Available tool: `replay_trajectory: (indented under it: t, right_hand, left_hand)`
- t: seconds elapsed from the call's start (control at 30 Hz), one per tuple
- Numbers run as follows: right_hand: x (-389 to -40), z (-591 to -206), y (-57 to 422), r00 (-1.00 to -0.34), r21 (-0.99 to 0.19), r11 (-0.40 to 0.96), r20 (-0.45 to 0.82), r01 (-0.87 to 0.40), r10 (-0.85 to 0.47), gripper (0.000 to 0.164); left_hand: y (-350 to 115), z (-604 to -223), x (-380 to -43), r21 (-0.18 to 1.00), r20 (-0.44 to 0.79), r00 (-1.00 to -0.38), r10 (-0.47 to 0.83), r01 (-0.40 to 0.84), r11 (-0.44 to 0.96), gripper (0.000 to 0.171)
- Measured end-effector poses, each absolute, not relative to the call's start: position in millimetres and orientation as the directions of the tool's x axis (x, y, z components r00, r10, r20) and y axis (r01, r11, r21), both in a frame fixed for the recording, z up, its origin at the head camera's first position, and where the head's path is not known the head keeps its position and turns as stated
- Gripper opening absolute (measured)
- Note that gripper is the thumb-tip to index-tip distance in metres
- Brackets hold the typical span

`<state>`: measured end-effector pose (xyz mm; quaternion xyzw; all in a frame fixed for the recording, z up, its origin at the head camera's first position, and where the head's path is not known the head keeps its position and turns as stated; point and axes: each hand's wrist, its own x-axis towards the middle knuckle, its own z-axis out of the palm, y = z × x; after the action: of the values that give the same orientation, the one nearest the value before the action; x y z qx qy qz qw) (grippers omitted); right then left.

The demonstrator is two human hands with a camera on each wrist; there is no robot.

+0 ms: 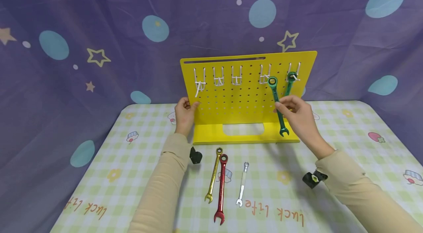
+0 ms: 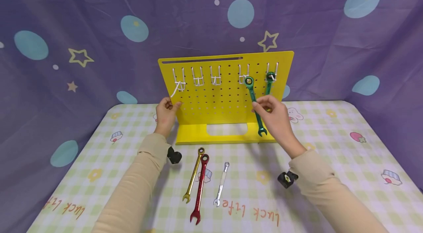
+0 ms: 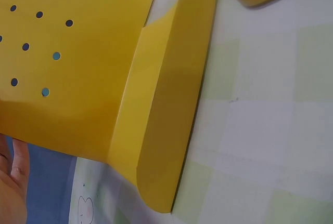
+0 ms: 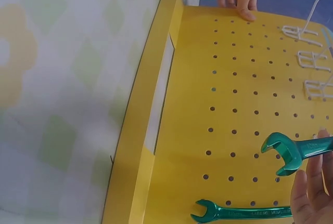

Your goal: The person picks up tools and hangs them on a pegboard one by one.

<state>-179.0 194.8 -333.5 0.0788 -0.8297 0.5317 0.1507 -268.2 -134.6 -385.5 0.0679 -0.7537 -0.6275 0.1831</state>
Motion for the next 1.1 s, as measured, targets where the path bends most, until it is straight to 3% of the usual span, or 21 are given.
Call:
replay_trajectory:
  t: [1.1]
  right_hand:
    - [-210.1, -342.8, 186.6, -0.977, -0.899, 0.4, 0.21, -0.175, 0.045, 0.038]
  left_hand:
    - [-134.7, -386.1, -268.1, 0.968, 0.197, -0.923, -0.33, 0.131, 0.212, 0.019]
